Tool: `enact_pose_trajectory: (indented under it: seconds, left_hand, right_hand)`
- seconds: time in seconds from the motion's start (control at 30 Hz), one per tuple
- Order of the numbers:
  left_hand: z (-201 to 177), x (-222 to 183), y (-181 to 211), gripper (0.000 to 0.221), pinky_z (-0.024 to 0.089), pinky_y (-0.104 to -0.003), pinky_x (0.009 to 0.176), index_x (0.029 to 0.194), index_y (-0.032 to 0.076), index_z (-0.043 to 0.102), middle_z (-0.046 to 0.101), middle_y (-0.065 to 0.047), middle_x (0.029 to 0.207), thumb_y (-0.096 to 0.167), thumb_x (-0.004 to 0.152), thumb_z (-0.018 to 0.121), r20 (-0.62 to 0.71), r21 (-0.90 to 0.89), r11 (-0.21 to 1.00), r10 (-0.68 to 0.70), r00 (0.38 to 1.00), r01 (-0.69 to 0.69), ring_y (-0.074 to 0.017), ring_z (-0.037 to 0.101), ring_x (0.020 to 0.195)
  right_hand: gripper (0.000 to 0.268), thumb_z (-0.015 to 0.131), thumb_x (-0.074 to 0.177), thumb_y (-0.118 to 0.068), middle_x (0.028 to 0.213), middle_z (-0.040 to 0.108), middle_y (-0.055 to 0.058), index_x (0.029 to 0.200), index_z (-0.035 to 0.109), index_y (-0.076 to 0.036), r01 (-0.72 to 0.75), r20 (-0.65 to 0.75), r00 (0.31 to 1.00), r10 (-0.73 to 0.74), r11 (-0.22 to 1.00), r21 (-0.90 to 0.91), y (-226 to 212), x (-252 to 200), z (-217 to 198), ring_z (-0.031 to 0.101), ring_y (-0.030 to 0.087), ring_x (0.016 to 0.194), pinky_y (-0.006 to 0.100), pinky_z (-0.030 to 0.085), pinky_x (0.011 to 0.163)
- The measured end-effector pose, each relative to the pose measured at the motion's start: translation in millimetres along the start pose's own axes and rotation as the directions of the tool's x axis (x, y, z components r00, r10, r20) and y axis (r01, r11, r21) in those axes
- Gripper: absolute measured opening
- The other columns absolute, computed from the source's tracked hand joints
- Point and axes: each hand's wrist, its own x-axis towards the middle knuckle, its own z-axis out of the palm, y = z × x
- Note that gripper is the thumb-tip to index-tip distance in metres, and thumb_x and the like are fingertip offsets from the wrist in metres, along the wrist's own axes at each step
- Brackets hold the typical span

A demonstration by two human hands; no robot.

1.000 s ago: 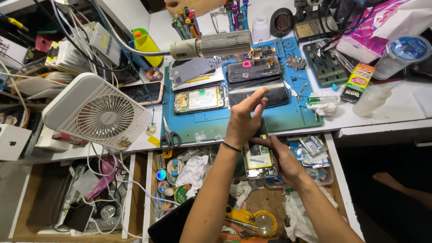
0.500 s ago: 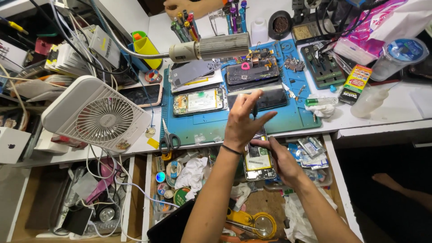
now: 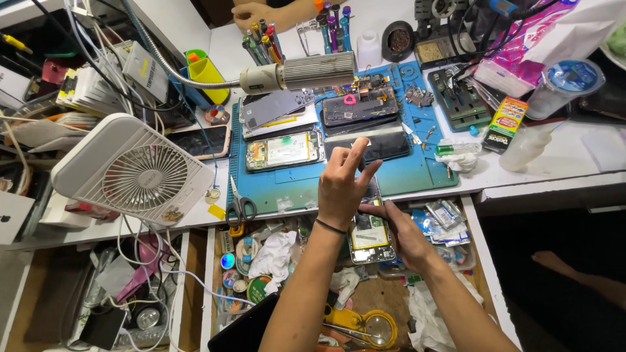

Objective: Assembling internal components of a mobile phone, specifically fitting the battery into the frame and inspecting the assembly.

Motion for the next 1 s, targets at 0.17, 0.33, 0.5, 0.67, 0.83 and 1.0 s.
enact_pose_trajectory:
  seconds: [0.17, 0.33, 0.5, 0.67, 0.83, 1.0]
  left_hand:
    - [9, -1, -11, 0.042, 0.054, -0.034, 0.055, 0.137, 0.021, 0.063, 0.048, 0.000, 0.073, 0.021, 0.096, 0.075, 0.031, 0.102, 0.994, 0.027, 0.999, -0.031, -0.0233, 0.060, 0.058]
    - [-2, 8, -28, 0.048, 0.056, -0.034, 0.061, 0.138, 0.026, 0.065, 0.060, 0.001, 0.072, 0.014, 0.093, 0.076, 0.167, -0.195, 0.981, 0.030, 0.986, 0.003, -0.0224, 0.067, 0.066]
    - [-21, 22, -22, 0.056, 0.061, -0.040, 0.071, 0.142, 0.026, 0.060, 0.074, -0.010, 0.087, 0.008, 0.091, 0.076, 0.332, -0.331, 0.942, 0.062, 0.941, 0.055, -0.0310, 0.076, 0.082]
    - [-15, 15, -26, 0.072, 0.062, -0.047, 0.074, 0.152, 0.031, 0.047, 0.076, -0.016, 0.106, 0.014, 0.090, 0.076, 0.401, -0.249, 0.965, 0.026, 0.916, 0.082, -0.0375, 0.076, 0.087]
    - [-44, 23, -27, 0.061, 0.066, -0.046, 0.077, 0.153, 0.022, 0.043, 0.075, -0.021, 0.101, 0.008, 0.099, 0.068, 0.181, -0.372, 0.923, -0.035, 0.983, 0.101, -0.0389, 0.076, 0.090]
    - [-111, 20, -28, 0.059, 0.065, -0.048, 0.088, 0.154, 0.013, 0.033, 0.071, -0.020, 0.111, 0.007, 0.103, 0.063, -0.005, -0.295, 0.935, -0.209, 0.978, 0.198, -0.0385, 0.073, 0.102]
  right_hand:
    - [0.062, 0.033, 0.106, -0.040, 0.119, 0.072, 0.029, 0.134, 0.067, 0.004, 0.011, 0.018, 1.000, -0.010, 1.000, -0.015, -4, 2, 2, 0.075, 0.035, 0.095, 0.048, 0.064, 0.073]
    - [0.062, 0.032, 0.107, -0.040, 0.117, 0.073, 0.029, 0.134, 0.067, 0.003, 0.004, 0.015, 1.000, -0.004, 1.000, -0.008, -12, -4, 7, 0.075, 0.034, 0.093, 0.047, 0.064, 0.071]
    - [0.062, 0.030, 0.107, -0.040, 0.116, 0.072, 0.031, 0.136, 0.066, 0.002, -0.030, 0.010, 0.999, 0.030, 0.999, -0.018, -13, -4, 7, 0.075, 0.037, 0.090, 0.049, 0.064, 0.069]
    - [0.062, 0.031, 0.107, -0.043, 0.120, 0.071, 0.030, 0.137, 0.066, 0.000, -0.038, -0.002, 0.999, 0.037, 0.999, -0.027, -13, -7, 8, 0.074, 0.037, 0.095, 0.050, 0.063, 0.074]
    - [0.063, 0.034, 0.106, -0.043, 0.116, 0.072, 0.031, 0.135, 0.066, 0.002, -0.056, 0.000, 0.998, 0.056, 0.998, -0.006, -22, -9, 12, 0.074, 0.037, 0.093, 0.049, 0.064, 0.069]
    - [0.063, 0.033, 0.106, -0.042, 0.114, 0.072, 0.031, 0.136, 0.065, 0.003, -0.071, -0.014, 0.997, 0.071, 0.997, -0.004, -13, 0, 1, 0.074, 0.038, 0.093, 0.051, 0.063, 0.072]
